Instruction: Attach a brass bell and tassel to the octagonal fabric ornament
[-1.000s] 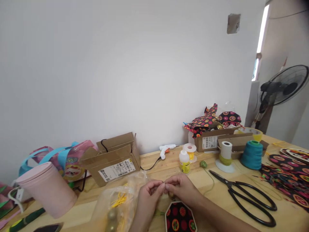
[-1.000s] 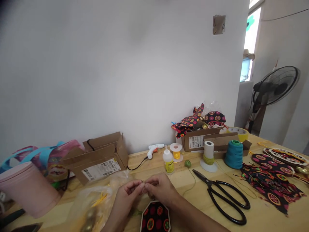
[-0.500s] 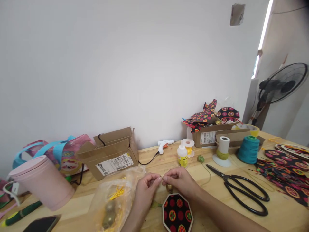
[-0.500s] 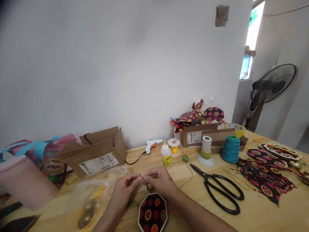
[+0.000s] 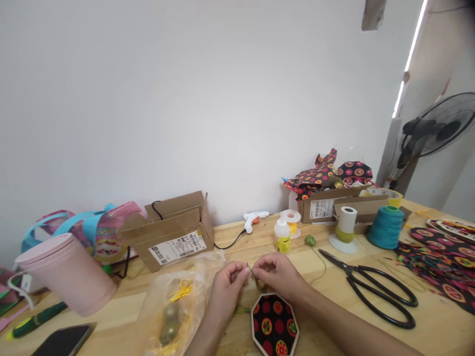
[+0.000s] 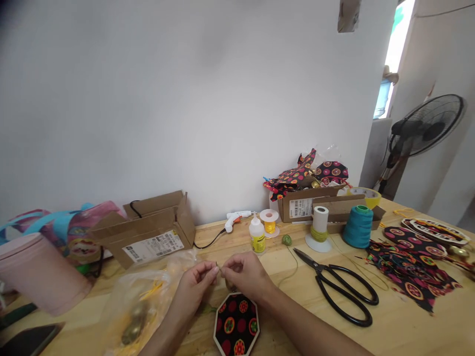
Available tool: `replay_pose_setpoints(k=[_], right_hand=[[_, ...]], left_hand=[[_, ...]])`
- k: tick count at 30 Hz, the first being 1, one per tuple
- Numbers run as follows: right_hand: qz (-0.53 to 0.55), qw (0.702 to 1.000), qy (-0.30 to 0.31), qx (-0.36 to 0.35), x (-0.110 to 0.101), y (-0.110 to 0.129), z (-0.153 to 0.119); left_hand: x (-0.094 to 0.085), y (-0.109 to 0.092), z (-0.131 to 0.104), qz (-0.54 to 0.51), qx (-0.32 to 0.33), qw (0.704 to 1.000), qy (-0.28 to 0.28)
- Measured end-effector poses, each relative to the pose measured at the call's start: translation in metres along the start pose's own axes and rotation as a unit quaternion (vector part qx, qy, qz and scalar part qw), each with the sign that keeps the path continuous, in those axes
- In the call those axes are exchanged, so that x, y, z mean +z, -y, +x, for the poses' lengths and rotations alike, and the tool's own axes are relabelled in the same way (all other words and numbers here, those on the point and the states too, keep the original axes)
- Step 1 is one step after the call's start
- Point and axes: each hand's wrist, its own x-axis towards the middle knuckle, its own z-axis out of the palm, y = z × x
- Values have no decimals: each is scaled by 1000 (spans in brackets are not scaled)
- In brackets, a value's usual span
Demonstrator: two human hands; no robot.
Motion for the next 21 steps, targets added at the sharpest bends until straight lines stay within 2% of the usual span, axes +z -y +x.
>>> replay_pose_setpoints(k=[8, 15, 21], right_hand=[[8, 1000, -14, 3, -1, -2, 2], [10, 1000, 15, -2, 0, 2, -1], [44, 999, 12, -7, -1, -1, -1]], left_hand=[[0, 2, 0, 2, -4, 1000, 3], [-1, 2, 1, -7, -2, 1000, 11], [-1, 2, 1, -12, -14, 999, 28]])
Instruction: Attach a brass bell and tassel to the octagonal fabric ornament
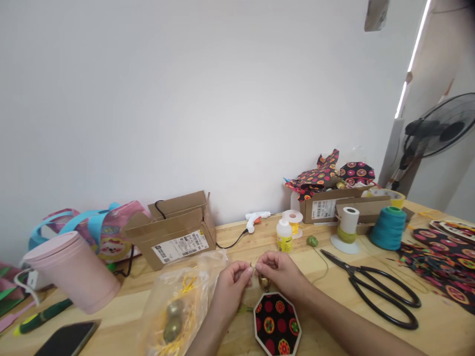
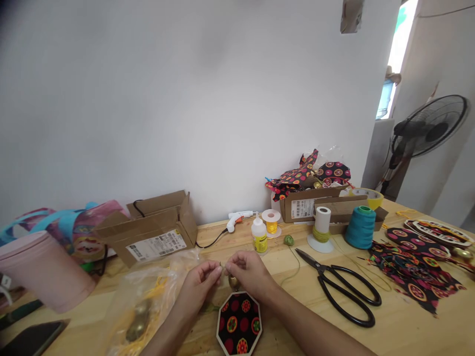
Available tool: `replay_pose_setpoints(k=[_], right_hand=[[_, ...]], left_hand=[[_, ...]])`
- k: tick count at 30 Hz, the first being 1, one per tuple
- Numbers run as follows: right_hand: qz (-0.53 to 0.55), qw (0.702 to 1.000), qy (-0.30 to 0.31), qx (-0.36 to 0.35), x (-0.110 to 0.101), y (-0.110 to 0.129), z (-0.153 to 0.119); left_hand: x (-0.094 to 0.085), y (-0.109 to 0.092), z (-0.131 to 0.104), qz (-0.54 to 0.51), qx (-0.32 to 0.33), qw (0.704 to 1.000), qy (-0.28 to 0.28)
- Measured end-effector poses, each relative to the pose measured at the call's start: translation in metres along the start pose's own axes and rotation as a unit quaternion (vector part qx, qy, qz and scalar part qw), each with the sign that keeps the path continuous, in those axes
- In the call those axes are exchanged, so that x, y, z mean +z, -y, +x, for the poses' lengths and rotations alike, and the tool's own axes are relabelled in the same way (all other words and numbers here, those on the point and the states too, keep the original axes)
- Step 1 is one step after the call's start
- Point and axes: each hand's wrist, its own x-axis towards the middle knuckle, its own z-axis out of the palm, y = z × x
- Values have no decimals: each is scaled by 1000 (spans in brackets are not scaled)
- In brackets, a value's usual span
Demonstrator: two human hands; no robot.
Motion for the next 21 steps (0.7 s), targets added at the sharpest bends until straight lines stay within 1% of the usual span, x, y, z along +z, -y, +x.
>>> replay_pose_setpoints(k=[4, 8, 13, 17, 18, 21], right_hand=[[26, 1000, 0, 7, -1, -2, 1], [59, 998, -24, 10, -3, -2, 2], [110, 994, -17, 20, -8, -1, 4], [203, 978, -19, 30, -11, -2, 5], [214, 976, -20, 33, -11, -2, 5], [200, 979, -24, 40, -10, 0, 5]], left_hand=[[0, 2, 0, 0, -3, 1000, 15], [0, 3, 0, -7, -6, 1000, 18], [-4, 5, 1, -32, -14, 999, 3], [-7, 5, 3, -73, -28, 997, -15], [-8, 4, 3, -85, -32, 996, -19], [-7, 2, 3, -115, -49, 992, -23]])
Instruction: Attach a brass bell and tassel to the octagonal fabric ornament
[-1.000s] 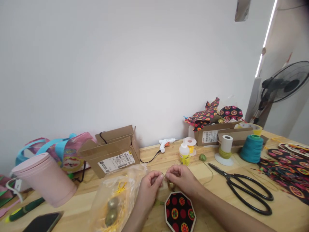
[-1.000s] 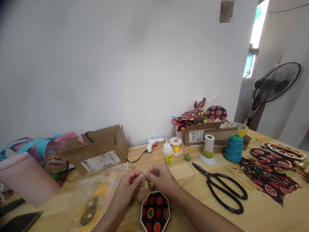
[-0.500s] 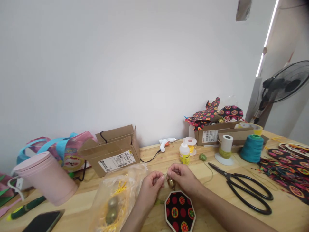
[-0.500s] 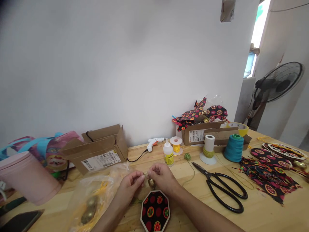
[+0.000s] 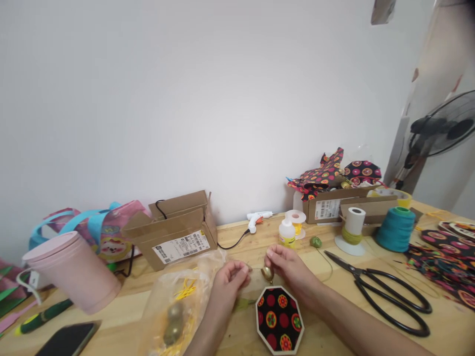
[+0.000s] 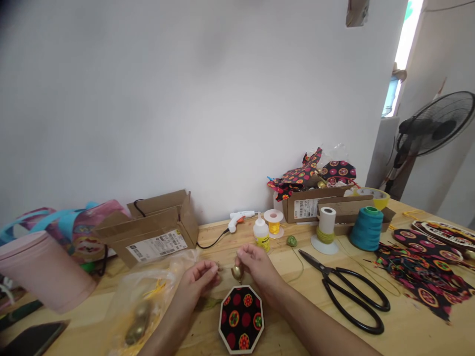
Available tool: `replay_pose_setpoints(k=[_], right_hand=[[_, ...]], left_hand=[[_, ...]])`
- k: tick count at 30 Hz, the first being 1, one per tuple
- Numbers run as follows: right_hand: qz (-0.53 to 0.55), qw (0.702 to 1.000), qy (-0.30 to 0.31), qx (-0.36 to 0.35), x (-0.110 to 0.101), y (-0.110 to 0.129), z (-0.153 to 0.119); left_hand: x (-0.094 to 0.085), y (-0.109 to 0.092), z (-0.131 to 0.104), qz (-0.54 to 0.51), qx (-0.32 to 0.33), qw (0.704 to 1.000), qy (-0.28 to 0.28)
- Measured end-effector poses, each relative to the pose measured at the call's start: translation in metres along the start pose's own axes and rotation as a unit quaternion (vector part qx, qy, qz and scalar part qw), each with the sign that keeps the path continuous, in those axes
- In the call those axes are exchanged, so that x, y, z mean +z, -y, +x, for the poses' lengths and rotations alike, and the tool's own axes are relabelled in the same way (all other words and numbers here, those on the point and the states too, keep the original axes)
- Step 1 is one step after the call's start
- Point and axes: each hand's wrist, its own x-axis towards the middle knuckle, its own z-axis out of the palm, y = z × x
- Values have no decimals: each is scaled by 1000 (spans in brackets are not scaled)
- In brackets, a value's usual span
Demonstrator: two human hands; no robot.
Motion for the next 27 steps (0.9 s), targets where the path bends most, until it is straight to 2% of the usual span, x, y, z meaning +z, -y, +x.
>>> replay_pose_setpoints(k=[6, 10, 13, 16, 19, 23, 27], right_hand=[[-27, 999, 23, 25, 0, -3, 1], [-119, 993, 10, 25, 1, -4, 1], [-235, 972, -6, -19, 1, 0, -1], [-389, 919, 63, -20, -4, 4, -4], [-458, 876, 149, 3, -9, 5, -7], [-449, 879, 158, -37, -10, 10, -8], [-432, 869, 210, -117, -5, 22, -11]], left_hand=[[3, -4, -6, -118, -61, 991, 36], [4, -4, -8, -67, -47, 995, 50], [3, -3, -8, -57, -44, 997, 42], [3, -1, -7, -52, -38, 997, 44], [3, -2, -8, -55, -30, 997, 44], [3, -8, -12, -94, -14, 992, 79], [4, -13, -16, -89, 27, 987, 133]])
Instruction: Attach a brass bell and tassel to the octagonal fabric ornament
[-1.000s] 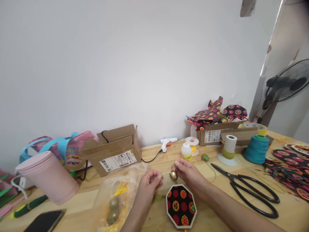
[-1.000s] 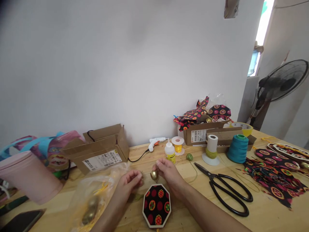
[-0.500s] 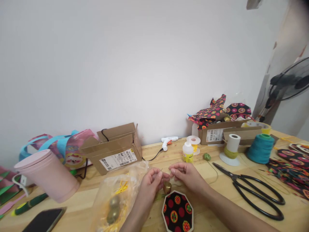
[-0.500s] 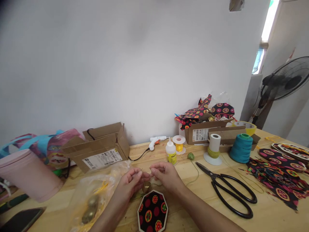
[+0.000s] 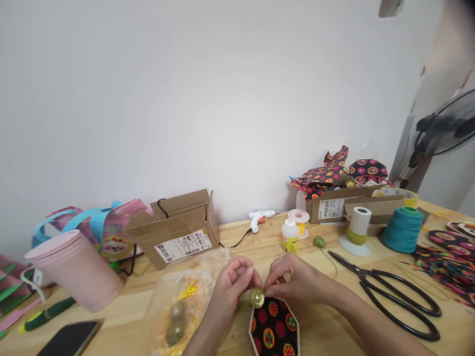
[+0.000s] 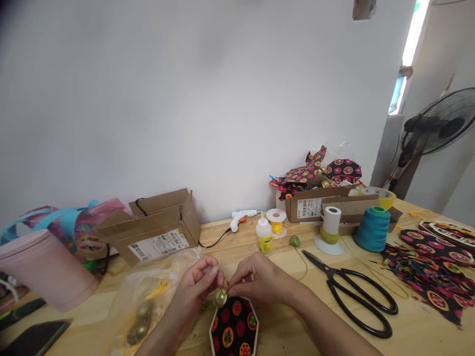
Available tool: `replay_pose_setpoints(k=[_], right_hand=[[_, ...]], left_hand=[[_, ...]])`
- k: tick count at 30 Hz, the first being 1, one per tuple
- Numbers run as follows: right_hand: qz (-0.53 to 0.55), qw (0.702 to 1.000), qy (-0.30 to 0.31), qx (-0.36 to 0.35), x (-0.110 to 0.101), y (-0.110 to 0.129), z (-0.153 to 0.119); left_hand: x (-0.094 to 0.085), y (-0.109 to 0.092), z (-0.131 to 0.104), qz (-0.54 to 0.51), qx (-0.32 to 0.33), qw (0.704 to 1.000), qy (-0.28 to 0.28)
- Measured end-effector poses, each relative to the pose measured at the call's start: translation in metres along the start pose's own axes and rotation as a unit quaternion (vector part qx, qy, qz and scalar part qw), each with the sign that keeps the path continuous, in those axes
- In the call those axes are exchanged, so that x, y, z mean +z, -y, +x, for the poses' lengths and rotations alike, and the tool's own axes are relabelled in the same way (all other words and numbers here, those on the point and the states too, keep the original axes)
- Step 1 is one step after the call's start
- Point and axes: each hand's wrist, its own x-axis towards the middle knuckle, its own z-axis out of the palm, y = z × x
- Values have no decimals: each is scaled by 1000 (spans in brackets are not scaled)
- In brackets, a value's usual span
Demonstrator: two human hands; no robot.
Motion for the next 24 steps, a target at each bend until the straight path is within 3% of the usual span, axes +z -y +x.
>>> replay_pose_setpoints(k=[5, 15, 20, 24], right_hand=[[-37, 999, 3, -37, -3, 6, -2], [-76, 989, -125, 21, -3, 1, 4], [31, 981, -176, 78, 5, -2, 7], [169, 965, -171, 107, 11, -1, 10]], left_hand=[[0, 1, 0, 28, 15, 999, 16], [-5, 2, 8, 83, 12, 994, -69], [-3, 0, 5, 92, 7, 994, -64], [-1, -1, 5, 102, 5, 993, -53]])
